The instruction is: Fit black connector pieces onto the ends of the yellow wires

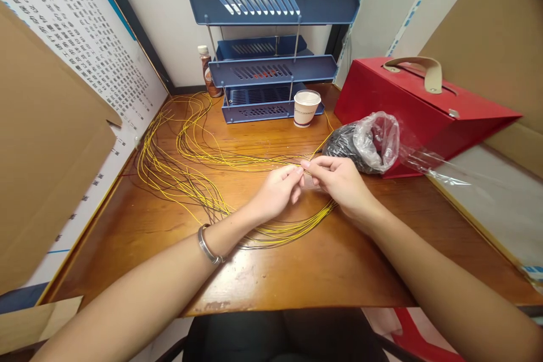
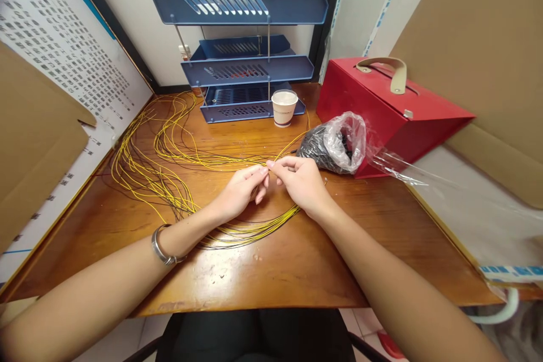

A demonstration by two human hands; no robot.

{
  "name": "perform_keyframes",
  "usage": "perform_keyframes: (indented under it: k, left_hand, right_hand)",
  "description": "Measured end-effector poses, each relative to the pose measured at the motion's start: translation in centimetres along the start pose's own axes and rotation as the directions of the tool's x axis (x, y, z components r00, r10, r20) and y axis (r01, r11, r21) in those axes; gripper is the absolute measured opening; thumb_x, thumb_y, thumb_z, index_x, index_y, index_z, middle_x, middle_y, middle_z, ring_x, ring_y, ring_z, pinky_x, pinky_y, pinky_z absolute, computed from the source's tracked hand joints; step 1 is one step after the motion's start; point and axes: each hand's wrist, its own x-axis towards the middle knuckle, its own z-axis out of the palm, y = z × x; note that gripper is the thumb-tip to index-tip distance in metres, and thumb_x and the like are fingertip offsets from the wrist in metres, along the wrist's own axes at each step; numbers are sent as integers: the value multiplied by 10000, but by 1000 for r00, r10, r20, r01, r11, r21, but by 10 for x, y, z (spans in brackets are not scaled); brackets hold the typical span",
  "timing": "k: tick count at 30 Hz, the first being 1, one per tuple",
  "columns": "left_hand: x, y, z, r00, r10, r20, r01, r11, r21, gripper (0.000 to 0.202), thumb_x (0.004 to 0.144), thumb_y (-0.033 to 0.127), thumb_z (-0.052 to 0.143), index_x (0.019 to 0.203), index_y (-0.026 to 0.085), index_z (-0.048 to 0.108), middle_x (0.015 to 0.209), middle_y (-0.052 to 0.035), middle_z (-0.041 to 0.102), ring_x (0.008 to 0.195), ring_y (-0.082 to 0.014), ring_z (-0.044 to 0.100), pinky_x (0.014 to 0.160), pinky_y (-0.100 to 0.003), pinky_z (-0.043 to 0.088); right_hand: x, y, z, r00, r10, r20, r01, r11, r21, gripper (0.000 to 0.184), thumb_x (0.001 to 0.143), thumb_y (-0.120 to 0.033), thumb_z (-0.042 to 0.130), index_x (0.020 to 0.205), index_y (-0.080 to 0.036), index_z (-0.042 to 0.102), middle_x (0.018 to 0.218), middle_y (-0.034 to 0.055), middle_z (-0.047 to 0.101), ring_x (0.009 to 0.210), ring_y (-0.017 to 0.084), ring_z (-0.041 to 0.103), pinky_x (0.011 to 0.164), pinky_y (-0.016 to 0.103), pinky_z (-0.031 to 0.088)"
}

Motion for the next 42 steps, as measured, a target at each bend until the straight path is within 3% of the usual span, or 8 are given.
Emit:
perform_keyframes:
  k: [6, 9, 12, 18, 25, 31, 34, 42]
  left_hand:
    - [0, 2, 0, 1000, -16, 13, 16, 1000, 0, 348, 990, 364, 420, 708, 174, 492, 455, 53, 469, 437, -88, 375, 519, -227, 320]
    - [-1, 1, 0, 1000, -15, 12, 15, 1000, 7, 355, 990, 380, 423, 708, 175, 491, 457, 55, 468, 440, -87, 373, 522, -226, 319]
    - [-1, 1, 0, 1000, -12, 9, 11, 1000, 10, 345, 985, 379, 425, 713, 178, 491, 458, 58, 471, 438, -87, 373, 525, -227, 319]
    - [0, -1, 0, 1000, 28, 14, -28, 999, -22, 322, 974, 356, 425, 709, 181, 478, 456, 56, 471, 442, -90, 391, 531, -230, 327]
    - [0, -1, 0, 1000, 6, 10, -6, 1000, 19, 332, 970, 382, 424, 712, 183, 485, 456, 57, 472, 432, -89, 370, 523, -230, 315]
    - [0, 0, -1, 1000, -5, 15, 5, 1000, 12, 338, 971, 401, 435, 717, 183, 489, 462, 58, 474, 435, -89, 370, 522, -228, 313]
    - [-1, 0, 0, 1000, 0, 19, 0, 1000, 5, 340, 974, 399, 438, 718, 182, 491, 465, 58, 475, 444, -88, 378, 530, -228, 321]
    - [-2, 1, 0, 1000, 5, 11, -5, 1000, 26, 342, 969, 399, 435, 710, 183, 490, 466, 59, 474, 445, -89, 381, 534, -234, 321]
  right_hand:
    - [7, -1, -3, 967, 31, -253, 8, 989, 148, 437, 653, -546, 838, 726, -151, 663, 523, -60, 464, 442, 53, 291, 431, 244, 172]
    - [10, -4, -7, 947, 64, -314, 11, 973, 231, 451, 637, -527, 847, 814, -142, 694, 524, -79, 434, 427, 43, 264, 413, 234, 148]
    - [8, -6, -8, 962, 78, -261, -23, 978, 206, 449, 646, -534, 837, 813, -139, 702, 524, -75, 443, 421, 39, 257, 411, 234, 142]
    - [1, -4, -1, 999, 43, 33, -45, 997, 66, 419, 656, -522, 840, 690, -132, 690, 585, -11, 568, 496, 62, 368, 459, 241, 206]
    - [2, 0, -2, 1000, 25, -6, -24, 999, 49, 424, 659, -535, 834, 702, -134, 702, 571, -18, 546, 515, 73, 383, 477, 242, 224]
    - [8, -4, -7, 969, 60, -241, -15, 983, 185, 416, 613, -498, 861, 718, -150, 657, 539, -59, 488, 427, 38, 266, 421, 239, 152]
    - [10, -8, -10, 953, 85, -292, -7, 965, 260, 406, 596, -463, 868, 743, -151, 654, 532, -74, 465, 410, 27, 242, 406, 229, 128]
    - [0, -9, -2, 997, 68, -20, -67, 996, 59, 451, 617, -544, 856, 623, -147, 642, 526, -40, 487, 457, 50, 300, 443, 246, 160]
